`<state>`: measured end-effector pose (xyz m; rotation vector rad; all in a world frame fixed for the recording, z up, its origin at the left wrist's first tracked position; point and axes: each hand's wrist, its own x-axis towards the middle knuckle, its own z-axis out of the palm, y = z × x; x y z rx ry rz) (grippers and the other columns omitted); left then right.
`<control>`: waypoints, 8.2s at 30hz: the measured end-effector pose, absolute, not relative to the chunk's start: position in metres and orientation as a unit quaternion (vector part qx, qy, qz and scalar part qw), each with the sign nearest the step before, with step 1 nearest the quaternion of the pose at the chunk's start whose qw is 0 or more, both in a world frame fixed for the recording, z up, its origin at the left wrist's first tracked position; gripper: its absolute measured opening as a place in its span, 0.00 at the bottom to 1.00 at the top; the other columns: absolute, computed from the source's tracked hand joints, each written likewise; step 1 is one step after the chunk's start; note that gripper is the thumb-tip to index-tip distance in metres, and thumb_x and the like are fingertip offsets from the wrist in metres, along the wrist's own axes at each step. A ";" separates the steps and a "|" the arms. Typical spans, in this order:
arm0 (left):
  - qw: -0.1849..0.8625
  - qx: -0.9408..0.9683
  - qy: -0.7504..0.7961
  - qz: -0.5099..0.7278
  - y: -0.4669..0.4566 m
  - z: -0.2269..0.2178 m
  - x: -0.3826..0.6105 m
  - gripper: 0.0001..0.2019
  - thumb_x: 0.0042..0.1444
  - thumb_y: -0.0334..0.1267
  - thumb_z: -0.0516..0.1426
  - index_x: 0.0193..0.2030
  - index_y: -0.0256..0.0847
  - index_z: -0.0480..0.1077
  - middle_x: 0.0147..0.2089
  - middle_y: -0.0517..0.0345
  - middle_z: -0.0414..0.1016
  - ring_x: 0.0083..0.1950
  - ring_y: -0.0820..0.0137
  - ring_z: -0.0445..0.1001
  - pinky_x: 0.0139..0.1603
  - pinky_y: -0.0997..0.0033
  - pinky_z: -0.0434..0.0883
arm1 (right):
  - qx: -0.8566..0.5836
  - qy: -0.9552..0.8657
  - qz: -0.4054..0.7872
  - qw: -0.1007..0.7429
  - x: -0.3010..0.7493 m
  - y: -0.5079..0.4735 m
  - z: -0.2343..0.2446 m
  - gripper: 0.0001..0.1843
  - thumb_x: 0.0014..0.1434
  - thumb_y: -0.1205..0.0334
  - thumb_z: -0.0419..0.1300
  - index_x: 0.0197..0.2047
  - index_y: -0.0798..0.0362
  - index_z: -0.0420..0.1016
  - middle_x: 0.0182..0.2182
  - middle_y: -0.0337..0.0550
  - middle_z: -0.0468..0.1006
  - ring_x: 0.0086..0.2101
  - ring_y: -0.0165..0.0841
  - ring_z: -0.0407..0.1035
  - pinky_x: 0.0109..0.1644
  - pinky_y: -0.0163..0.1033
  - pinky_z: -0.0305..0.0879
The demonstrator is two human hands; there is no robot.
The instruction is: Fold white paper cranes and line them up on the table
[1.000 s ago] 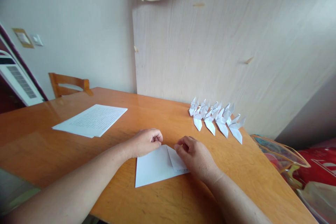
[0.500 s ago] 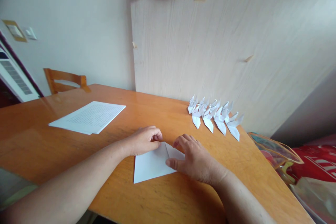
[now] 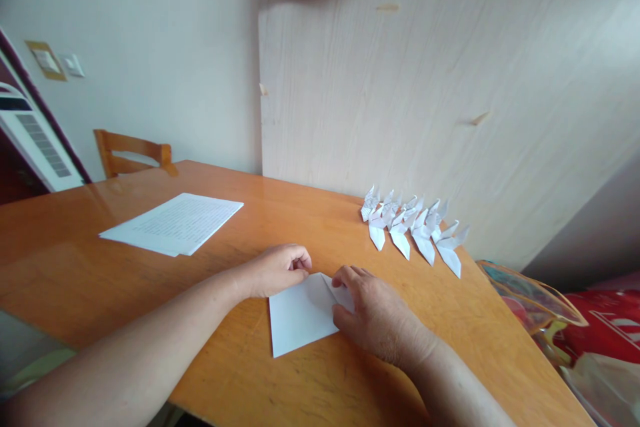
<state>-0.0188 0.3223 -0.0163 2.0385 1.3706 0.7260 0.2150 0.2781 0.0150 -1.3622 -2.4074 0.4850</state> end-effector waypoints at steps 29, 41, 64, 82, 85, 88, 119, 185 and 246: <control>0.614 0.503 0.389 0.467 0.327 -0.002 -0.016 0.15 0.54 0.45 0.63 0.41 0.36 0.73 0.43 0.49 0.77 0.43 0.66 0.75 0.46 0.67 0.69 | -0.495 -0.468 0.525 0.510 0.217 0.300 0.002 0.13 0.50 0.55 0.65 0.39 0.50 0.74 0.24 0.36 0.74 0.24 0.31 0.66 0.27 0.35 0.61; 0.620 0.543 0.374 0.426 0.317 -0.002 -0.008 0.11 0.53 0.39 0.64 0.40 0.37 0.70 0.40 0.53 0.77 0.39 0.70 0.73 0.46 0.67 0.68 | -0.410 -0.471 0.629 0.464 0.200 0.289 -0.003 0.15 0.54 0.59 0.65 0.47 0.48 0.80 0.45 0.42 0.83 0.44 0.42 0.77 0.45 0.42 0.73; 0.460 0.658 0.504 0.316 0.313 0.004 -0.014 0.06 0.50 0.35 0.57 0.36 0.38 0.69 0.29 0.61 0.70 0.30 0.73 0.66 0.29 0.75 0.60 | -0.505 -0.436 0.623 0.409 0.220 0.304 -0.003 0.16 0.54 0.51 0.66 0.40 0.55 0.76 0.31 0.48 0.82 0.28 0.38 0.75 0.29 0.38 0.67; 0.150 0.855 0.462 0.184 0.308 0.002 -0.015 0.11 0.52 0.34 0.58 0.42 0.45 0.78 0.40 0.57 0.73 0.40 0.67 0.72 0.40 0.69 0.67 | -0.559 -0.526 0.530 0.361 0.217 0.297 -0.003 0.21 0.56 0.47 0.61 0.43 0.56 0.78 0.26 0.42 0.79 0.26 0.35 0.71 0.27 0.35 0.61; 0.143 0.854 0.467 0.177 0.308 0.003 -0.015 0.11 0.52 0.35 0.58 0.42 0.46 0.78 0.40 0.57 0.73 0.42 0.66 0.72 0.41 0.69 0.67 | -0.572 -0.560 0.481 0.358 0.217 0.298 0.000 0.21 0.58 0.47 0.59 0.43 0.56 0.79 0.27 0.42 0.80 0.27 0.35 0.72 0.27 0.36 0.61; 0.139 0.853 0.470 0.177 0.309 0.002 -0.016 0.10 0.52 0.37 0.59 0.41 0.46 0.77 0.40 0.58 0.73 0.42 0.66 0.72 0.41 0.69 0.68 | -0.589 -0.614 0.384 0.358 0.217 0.296 0.004 0.21 0.60 0.48 0.58 0.43 0.56 0.80 0.32 0.43 0.82 0.31 0.37 0.73 0.30 0.37 0.63; 0.116 0.856 0.481 0.149 0.309 0.006 -0.017 0.11 0.55 0.44 0.60 0.45 0.51 0.76 0.44 0.58 0.74 0.48 0.61 0.73 0.47 0.63 0.63 | -0.395 -0.914 -0.033 0.084 0.193 0.245 0.010 0.11 0.59 0.73 0.59 0.39 0.49 0.80 0.41 0.44 0.81 0.41 0.40 0.74 0.43 0.43 0.70; 0.136 0.853 0.485 0.137 0.314 0.003 -0.019 0.13 0.54 0.46 0.59 0.46 0.52 0.76 0.44 0.60 0.74 0.48 0.62 0.73 0.45 0.65 0.64 | -0.345 -0.929 -0.077 0.110 0.194 0.228 0.010 0.17 0.54 0.69 0.56 0.45 0.56 0.80 0.48 0.54 0.81 0.48 0.44 0.76 0.54 0.50 0.74; 0.100 0.856 0.484 0.153 0.310 0.004 -0.019 0.14 0.56 0.39 0.57 0.48 0.54 0.78 0.43 0.58 0.75 0.47 0.62 0.72 0.49 0.61 0.58 | -0.378 -0.920 0.005 0.100 0.191 0.228 0.017 0.14 0.56 0.68 0.60 0.45 0.56 0.83 0.49 0.50 0.82 0.49 0.42 0.76 0.59 0.43 0.70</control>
